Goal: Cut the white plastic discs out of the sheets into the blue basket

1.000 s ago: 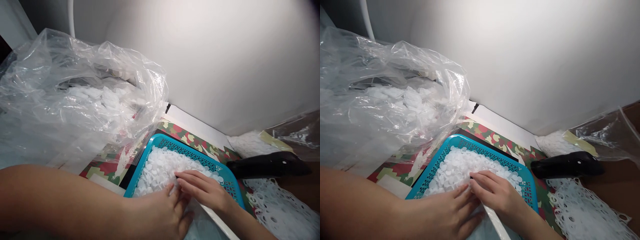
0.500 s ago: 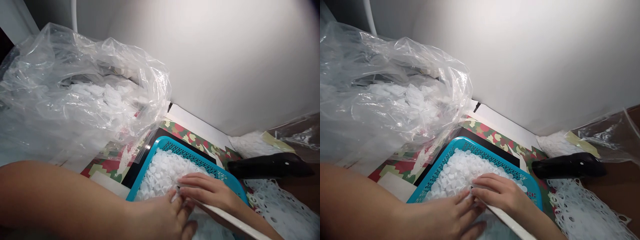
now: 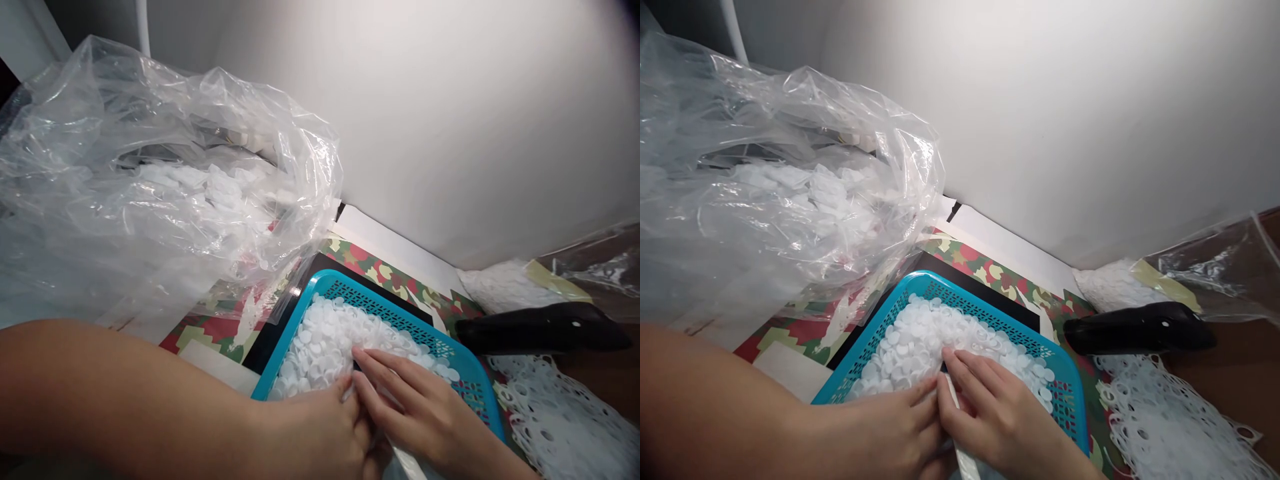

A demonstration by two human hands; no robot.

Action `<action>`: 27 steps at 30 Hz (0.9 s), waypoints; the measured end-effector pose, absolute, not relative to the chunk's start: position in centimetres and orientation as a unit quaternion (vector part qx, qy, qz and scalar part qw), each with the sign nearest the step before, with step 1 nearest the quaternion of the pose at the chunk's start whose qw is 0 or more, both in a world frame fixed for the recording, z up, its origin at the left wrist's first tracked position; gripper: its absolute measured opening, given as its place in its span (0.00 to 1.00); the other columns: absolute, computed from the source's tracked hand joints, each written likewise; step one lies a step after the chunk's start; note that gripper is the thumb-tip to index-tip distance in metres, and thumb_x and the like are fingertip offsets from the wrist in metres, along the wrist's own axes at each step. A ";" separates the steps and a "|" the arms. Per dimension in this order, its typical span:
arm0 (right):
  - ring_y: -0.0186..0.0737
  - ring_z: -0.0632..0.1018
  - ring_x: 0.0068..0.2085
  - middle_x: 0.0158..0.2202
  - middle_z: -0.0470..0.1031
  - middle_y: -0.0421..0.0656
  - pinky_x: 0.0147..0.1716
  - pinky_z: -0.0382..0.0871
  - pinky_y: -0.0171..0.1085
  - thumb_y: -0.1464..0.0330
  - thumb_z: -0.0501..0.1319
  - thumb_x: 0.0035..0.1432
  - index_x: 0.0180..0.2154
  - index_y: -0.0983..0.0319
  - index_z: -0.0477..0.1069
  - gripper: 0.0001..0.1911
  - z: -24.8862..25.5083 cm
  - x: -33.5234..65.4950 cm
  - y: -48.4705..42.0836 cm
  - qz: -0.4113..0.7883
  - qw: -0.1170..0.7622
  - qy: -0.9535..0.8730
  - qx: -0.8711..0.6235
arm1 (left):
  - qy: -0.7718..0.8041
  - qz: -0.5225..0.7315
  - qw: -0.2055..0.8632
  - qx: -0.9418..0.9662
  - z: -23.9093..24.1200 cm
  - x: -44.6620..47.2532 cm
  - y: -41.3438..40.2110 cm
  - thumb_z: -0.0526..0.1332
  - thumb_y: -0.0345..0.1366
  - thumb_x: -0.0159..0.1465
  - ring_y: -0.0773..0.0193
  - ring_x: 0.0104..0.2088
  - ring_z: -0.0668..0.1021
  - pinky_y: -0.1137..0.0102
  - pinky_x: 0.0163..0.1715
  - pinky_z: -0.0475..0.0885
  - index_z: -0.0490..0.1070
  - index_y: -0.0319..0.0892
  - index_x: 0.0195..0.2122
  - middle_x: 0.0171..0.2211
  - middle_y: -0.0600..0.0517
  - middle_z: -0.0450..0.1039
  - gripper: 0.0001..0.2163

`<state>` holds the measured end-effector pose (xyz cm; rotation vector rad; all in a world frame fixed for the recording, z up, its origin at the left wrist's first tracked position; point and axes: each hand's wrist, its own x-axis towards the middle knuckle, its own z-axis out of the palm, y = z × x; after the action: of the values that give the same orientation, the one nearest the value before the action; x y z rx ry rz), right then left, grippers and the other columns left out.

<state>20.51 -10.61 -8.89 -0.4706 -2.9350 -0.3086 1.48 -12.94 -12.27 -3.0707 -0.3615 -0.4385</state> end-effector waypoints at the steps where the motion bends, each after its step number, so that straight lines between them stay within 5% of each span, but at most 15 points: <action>1: 0.53 0.78 0.46 0.46 0.76 0.61 0.41 0.78 0.45 0.78 0.54 0.61 0.39 0.72 0.74 0.11 -9.0 20.4 -10.7 -0.112 0.077 -0.978 -0.158 | -0.113 -0.138 0.010 -0.984 -12.3 1.5 -12.9 0.56 0.34 0.60 0.46 0.43 0.77 0.55 0.46 0.68 0.76 0.39 0.43 0.42 0.44 0.79 0.13; 8: 0.54 0.78 0.46 0.45 0.76 0.62 0.41 0.78 0.45 0.78 0.53 0.62 0.39 0.72 0.74 0.11 -9.6 20.2 -11.2 -0.121 0.100 -0.971 -0.180 | -0.113 -0.138 0.018 -0.984 -12.4 1.6 -13.2 0.59 0.34 0.59 0.45 0.43 0.77 0.53 0.46 0.68 0.77 0.38 0.40 0.40 0.44 0.79 0.11; 15: 0.39 0.75 0.51 0.50 0.75 0.46 0.48 0.74 0.36 0.71 0.53 0.65 0.48 0.61 0.71 0.13 -9.4 21.8 -10.1 0.042 0.101 -0.959 -0.260 | -0.126 -0.143 0.012 -0.982 -12.2 1.6 -13.0 0.55 0.37 0.62 0.43 0.45 0.77 0.54 0.45 0.69 0.70 0.33 0.51 0.46 0.36 0.75 0.19; 27: 0.46 0.77 0.47 0.46 0.77 0.54 0.43 0.76 0.44 0.75 0.52 0.64 0.45 0.68 0.74 0.14 -8.9 20.4 -10.5 -0.014 0.118 -0.968 -0.222 | -0.127 -0.143 0.030 -0.981 -11.7 1.7 -13.1 0.55 0.34 0.61 0.45 0.41 0.78 0.54 0.44 0.69 0.74 0.35 0.47 0.42 0.39 0.78 0.15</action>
<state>20.41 -10.47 -8.94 -0.6496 -2.8305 -0.0396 1.69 -13.08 -11.75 -3.0242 -0.3917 -0.4416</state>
